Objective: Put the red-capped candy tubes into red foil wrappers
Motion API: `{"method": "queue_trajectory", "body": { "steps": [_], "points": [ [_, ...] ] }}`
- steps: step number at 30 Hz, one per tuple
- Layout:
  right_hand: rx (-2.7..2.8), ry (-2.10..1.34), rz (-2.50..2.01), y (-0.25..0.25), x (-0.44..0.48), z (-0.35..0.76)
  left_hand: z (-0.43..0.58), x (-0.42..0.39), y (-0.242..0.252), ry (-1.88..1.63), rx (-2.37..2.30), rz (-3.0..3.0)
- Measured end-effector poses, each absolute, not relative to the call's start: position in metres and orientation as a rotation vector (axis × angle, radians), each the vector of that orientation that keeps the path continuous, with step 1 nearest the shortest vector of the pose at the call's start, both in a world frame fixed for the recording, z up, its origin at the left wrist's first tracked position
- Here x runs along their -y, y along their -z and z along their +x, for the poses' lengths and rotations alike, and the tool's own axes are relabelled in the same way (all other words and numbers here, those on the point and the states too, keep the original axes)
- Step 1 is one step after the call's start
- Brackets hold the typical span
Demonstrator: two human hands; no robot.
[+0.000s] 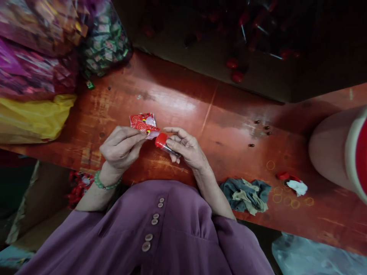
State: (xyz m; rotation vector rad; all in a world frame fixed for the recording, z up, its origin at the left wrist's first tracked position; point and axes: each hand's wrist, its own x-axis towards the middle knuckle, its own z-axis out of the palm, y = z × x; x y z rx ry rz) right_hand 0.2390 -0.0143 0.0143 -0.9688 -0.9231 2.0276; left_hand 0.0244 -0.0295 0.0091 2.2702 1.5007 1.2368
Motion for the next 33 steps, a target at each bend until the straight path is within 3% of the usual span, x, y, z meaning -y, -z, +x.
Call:
{"method": "queue_trajectory", "body": {
  "steps": [16, 33],
  "points": [
    [0.888, -2.293, -0.927, -0.001, -0.003, 0.239, 0.023, 0.036, 0.000, -1.288, -1.189, 2.525],
    [1.075, -2.083, -1.176, 0.003, 0.008, 0.231, 0.025, 0.035, 0.030, -1.144, -1.109, 2.586]
  ]
}}
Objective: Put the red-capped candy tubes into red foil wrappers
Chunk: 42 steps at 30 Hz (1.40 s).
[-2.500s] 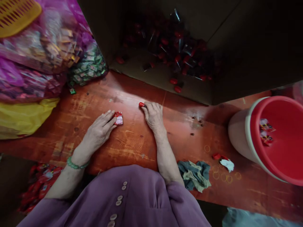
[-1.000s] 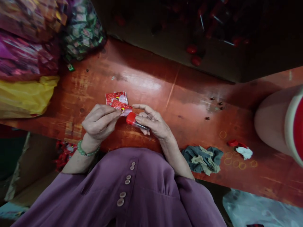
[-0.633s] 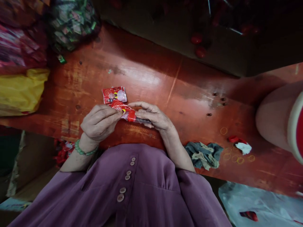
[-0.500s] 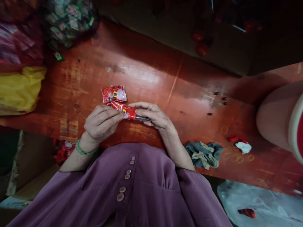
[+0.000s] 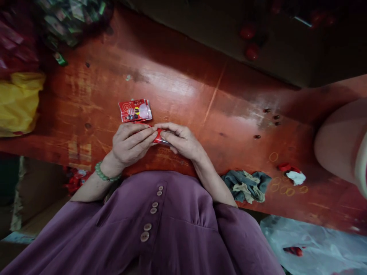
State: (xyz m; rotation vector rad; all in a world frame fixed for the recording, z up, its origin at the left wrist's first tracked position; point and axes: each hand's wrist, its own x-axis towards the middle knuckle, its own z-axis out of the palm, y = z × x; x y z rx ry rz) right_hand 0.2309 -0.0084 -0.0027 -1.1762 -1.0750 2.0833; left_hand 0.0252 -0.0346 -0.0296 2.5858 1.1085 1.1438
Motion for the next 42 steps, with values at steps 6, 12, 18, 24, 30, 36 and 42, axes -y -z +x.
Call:
{"method": "queue_trajectory", "body": {
  "steps": [6, 12, 18, 24, 30, 36, 42],
  "points": [
    [1.112, -2.013, -1.158, 0.008, 0.014, 0.224, 0.021, 0.033, 0.029, -1.135, -1.162, 2.483],
    [1.010, -1.982, -1.116, 0.011, 0.013, 0.224, 0.028, 0.067, -0.001, -1.375, -1.627, 1.433],
    [1.137, -1.975, -1.044, 0.006, 0.016, 0.223, 0.051, 0.072, -0.023, -1.017, -1.107, 0.293],
    [1.562, -1.697, -1.122, 0.004, 0.020, 0.220, 0.063, 0.052, -0.012, -1.076, -1.153, 0.105],
    [1.974, -1.126, -1.082, 0.008, 0.031, 0.213, 0.068, 0.056, -0.003, -1.121, -1.236, 0.042],
    [1.815, -0.990, -1.185, 0.016, 0.039, 0.202, 0.074, 0.053, -0.004, -1.152, -1.219, 0.009],
    [1.914, -0.937, -1.167, 0.020, 0.041, 0.204, 0.071, 0.050, -0.002, -1.157, -1.191, 0.003]
  ]
}}
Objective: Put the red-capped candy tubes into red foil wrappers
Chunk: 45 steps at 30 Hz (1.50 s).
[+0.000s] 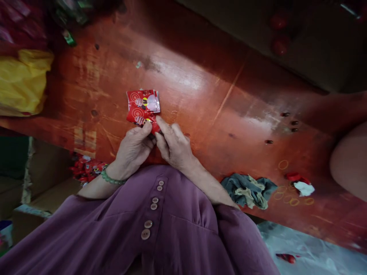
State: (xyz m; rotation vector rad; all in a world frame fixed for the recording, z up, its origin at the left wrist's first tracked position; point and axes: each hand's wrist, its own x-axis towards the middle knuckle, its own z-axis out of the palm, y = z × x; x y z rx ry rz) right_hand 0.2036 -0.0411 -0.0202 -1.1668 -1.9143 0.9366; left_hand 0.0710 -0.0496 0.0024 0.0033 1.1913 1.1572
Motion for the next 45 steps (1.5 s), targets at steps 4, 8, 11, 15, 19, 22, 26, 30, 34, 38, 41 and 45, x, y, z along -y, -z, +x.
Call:
{"method": "queue_trajectory", "body": {
  "steps": [4, 8, 11, 15, 19, 22, 26, 30, 34, 38, 41, 45],
  "points": [
    [1.853, -0.979, -1.209, 0.020, 0.046, 0.204, 0.073, 0.052, -0.001, -1.150, -1.180, -0.002],
    [1.834, -0.859, -1.191, 0.023, 0.050, 0.199, 0.076, 0.051, -0.001, -1.120, -1.170, 0.026],
    [1.830, -0.940, -1.198, 0.024, 0.047, 0.198, 0.073, 0.048, 0.000, -1.101, -1.142, 0.073],
    [1.747, -1.048, -1.243, 0.021, 0.042, 0.201, 0.066, 0.045, 0.002, -1.113, -1.084, 0.128],
    [1.773, -1.014, -1.206, 0.019, 0.043, 0.203, 0.066, 0.046, 0.003, -1.089, -1.055, 0.142],
    [1.901, -0.790, -1.215, 0.026, 0.049, 0.201, 0.069, 0.047, 0.004, -1.089, -1.066, 0.110],
    [1.937, -0.640, -1.250, 0.034, 0.055, 0.197, 0.072, 0.048, 0.007, -1.104, -1.070, 0.098],
    [1.811, -0.749, -1.257, 0.031, 0.056, 0.194, 0.072, 0.049, 0.009, -1.145, -1.025, 0.158],
    [1.826, -0.775, -1.225, 0.025, 0.057, 0.191, 0.072, 0.054, 0.010, -1.214, -1.045, 0.171],
    [1.886, -0.934, -1.108, 0.016, 0.061, 0.195, 0.070, 0.059, 0.009, -1.297, -1.117, 0.239],
    [1.878, -1.131, -1.136, 0.008, 0.065, 0.201, 0.069, 0.062, 0.010, -1.338, -1.155, 0.284],
    [1.778, -1.227, -1.189, 0.003, 0.073, 0.206, 0.072, 0.067, 0.013, -1.327, -1.135, 0.278]
  ]
}}
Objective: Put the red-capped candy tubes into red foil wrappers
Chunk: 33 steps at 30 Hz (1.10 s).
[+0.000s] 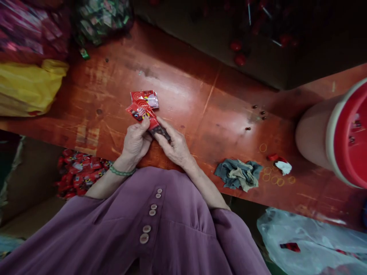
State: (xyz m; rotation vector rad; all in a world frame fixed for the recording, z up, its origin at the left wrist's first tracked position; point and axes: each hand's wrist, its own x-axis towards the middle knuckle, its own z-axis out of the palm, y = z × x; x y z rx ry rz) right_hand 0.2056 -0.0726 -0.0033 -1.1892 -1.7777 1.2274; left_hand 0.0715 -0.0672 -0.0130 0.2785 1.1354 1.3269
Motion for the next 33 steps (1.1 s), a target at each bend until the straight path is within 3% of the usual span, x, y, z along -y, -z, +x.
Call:
{"method": "queue_trajectory", "body": {
  "steps": [10, 18, 26, 33],
  "points": [
    [1.763, -1.146, -1.058, 0.009, 0.079, 0.209, 0.070, 0.077, 0.007, -1.282, -1.066, 0.275],
    [1.553, -1.142, -1.261, 0.029, 0.087, 0.194, 0.090, 0.074, 0.005, -1.321, -1.076, 0.242],
    [1.306, -1.434, -1.176, 0.022, 0.076, 0.198, 0.074, 0.059, 0.009, -1.222, -1.009, 0.395],
    [1.306, -1.428, -1.205, 0.022, 0.073, 0.198, 0.066, 0.057, 0.014, -1.269, -1.082, 0.447]
  ]
}}
